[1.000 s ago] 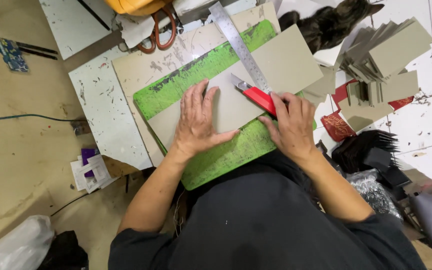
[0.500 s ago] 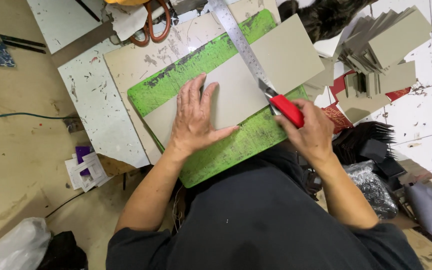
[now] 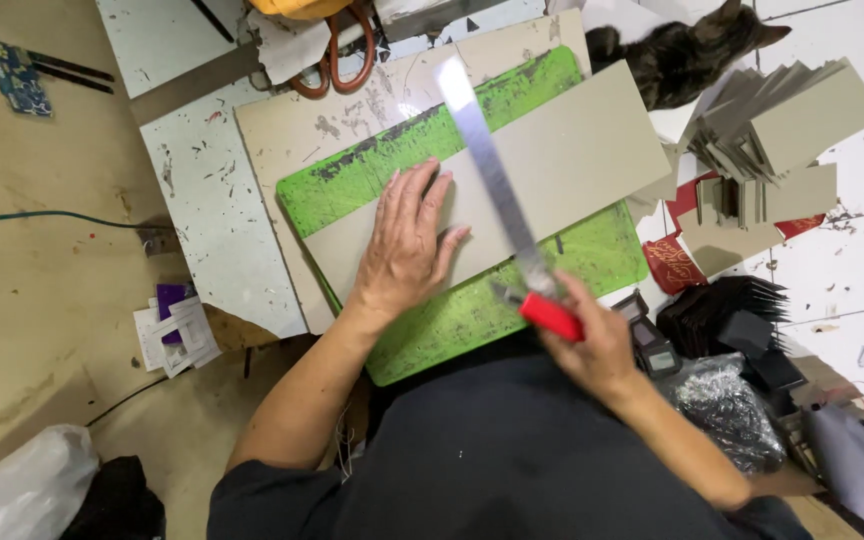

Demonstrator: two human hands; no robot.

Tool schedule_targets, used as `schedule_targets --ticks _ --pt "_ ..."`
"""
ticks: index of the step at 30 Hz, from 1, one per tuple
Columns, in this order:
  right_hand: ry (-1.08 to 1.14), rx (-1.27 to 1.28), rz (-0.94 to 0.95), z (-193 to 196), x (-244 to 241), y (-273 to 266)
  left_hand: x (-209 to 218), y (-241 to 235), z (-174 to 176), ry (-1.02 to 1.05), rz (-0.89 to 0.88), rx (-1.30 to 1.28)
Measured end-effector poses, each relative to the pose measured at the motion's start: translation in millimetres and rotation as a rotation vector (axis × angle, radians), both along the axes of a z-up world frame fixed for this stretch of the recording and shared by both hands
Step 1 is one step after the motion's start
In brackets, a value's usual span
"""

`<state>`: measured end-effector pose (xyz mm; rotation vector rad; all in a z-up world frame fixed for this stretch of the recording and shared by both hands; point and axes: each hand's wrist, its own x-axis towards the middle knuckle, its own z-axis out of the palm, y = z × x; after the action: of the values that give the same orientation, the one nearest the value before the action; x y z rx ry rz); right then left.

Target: Cutting cardboard pieces to size using a metal ruler and a utility knife on a cutting mat

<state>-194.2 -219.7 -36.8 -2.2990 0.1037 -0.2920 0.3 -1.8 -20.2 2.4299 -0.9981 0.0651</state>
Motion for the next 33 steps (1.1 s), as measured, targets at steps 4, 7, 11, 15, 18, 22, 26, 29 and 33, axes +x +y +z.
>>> schedule_targets --ticks 4,7,11,15,18,22,26,29,33 --pt "-0.046 0.073 0.073 2 -10 19 -1 -3 2 -0.009 0.018 -0.054" --pt "-0.047 0.042 0.145 19 -2 21 -1 -4 10 0.026 0.043 -0.069" --pt "-0.039 -0.033 0.178 14 -6 14 0 -7 11 -0.034 0.013 -0.046" --pt "-0.055 -0.073 0.181 3 -11 8 1 -9 11 -0.095 0.009 -0.051" --pt "-0.053 -0.053 0.177 14 -4 10 1 -9 10 -0.082 0.010 -0.034" --pt "-0.055 -0.024 0.182 23 3 11 1 -11 8 -0.075 0.001 -0.031" --pt "-0.053 -0.011 0.181 7 -5 9 1 -10 5 -0.065 -0.002 -0.032" --pt "-0.055 0.000 0.179 10 -3 10 1 -11 5 -0.071 -0.004 -0.021" --pt "-0.106 -0.016 0.184 31 9 12 1 -12 4 -0.090 -0.009 -0.035"
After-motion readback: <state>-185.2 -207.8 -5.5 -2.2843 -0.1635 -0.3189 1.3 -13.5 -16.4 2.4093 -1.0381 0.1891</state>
